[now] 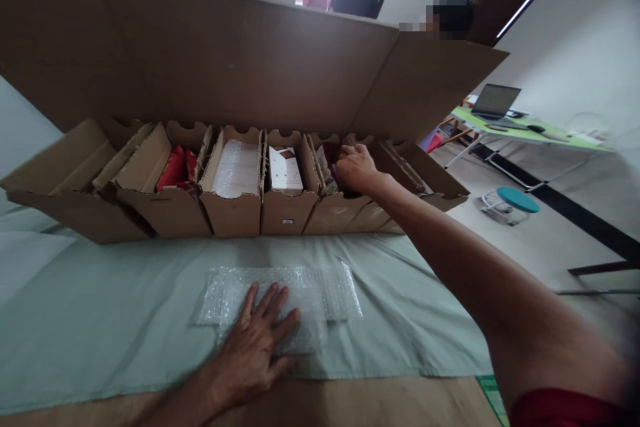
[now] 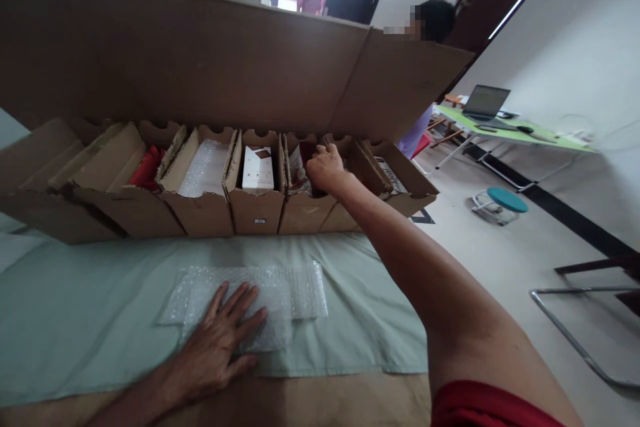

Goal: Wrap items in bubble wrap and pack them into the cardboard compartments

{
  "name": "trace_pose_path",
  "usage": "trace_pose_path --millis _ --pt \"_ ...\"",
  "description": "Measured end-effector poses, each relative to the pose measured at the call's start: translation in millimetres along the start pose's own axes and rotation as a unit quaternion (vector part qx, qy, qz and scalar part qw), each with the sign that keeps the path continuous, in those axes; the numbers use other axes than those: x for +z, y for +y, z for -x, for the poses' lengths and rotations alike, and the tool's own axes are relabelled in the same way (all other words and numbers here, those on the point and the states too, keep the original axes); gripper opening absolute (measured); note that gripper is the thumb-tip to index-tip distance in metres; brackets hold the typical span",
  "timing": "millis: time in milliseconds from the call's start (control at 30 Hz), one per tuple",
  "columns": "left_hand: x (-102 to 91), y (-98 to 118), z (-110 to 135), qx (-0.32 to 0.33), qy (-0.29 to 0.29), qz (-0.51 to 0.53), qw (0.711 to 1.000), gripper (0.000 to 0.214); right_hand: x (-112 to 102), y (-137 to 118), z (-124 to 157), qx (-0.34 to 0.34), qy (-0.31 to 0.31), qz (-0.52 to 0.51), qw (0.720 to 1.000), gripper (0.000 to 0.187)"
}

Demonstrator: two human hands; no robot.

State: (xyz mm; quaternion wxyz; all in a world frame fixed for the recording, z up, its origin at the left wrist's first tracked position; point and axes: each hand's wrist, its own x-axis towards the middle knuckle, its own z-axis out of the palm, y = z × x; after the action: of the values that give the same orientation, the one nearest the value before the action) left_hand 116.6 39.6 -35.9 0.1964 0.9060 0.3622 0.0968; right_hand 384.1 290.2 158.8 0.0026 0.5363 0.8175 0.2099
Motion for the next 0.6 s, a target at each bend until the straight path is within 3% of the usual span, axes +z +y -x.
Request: trace_pose_path --millis 100,167,233,300,367,467,533,600 --pt "-3.1 1.7 1.1 -0.013 0.035 0.036 0.999 0.068 -30.8 8.1 20.4 0.05 0.013 0.035 0.998 0.017" --pt "-9.5 5.9 2.6 -0.042 0.108 0.092 0.989 0.061 -59.3 10.8 46.3 0.098 0.069 0.017 0.993 0.016" --pt "-20.9 15.0 3.7 -0.082 0.188 0.192 0.96 0.055 -84.5 -1.1 81.5 0.11 0.143 -0.046 0.983 0.014" --pt "-35.5 29.1 2.9 -0.11 0.238 0.342 0.902 0.063 -98.1 -32.2 120.7 0.055 0.186 -0.103 0.976 0.009" --pt "-49.1 45.3 -0.1 -0.102 0.265 0.508 0.813 0.082 -96.5 -76.6 157.6 -0.045 0.209 -0.122 0.969 0.009" --pt "-59.4 64.1 -4.3 -0.076 0.284 0.665 0.687 0.086 -72.8 -139.5 197.4 -0.176 0.144 -0.214 0.95 0.021" --pt "-59.7 68.6 -2.0 -0.103 0.272 0.698 0.654 0.064 -54.0 -163.0 211.3 -0.173 0.124 -0.315 0.925 0.017" --pt "-58.4 67.3 5.9 -0.152 0.252 0.706 0.644 0.045 -39.3 -170.5 218.6 -0.103 0.111 -0.443 0.884 0.013"
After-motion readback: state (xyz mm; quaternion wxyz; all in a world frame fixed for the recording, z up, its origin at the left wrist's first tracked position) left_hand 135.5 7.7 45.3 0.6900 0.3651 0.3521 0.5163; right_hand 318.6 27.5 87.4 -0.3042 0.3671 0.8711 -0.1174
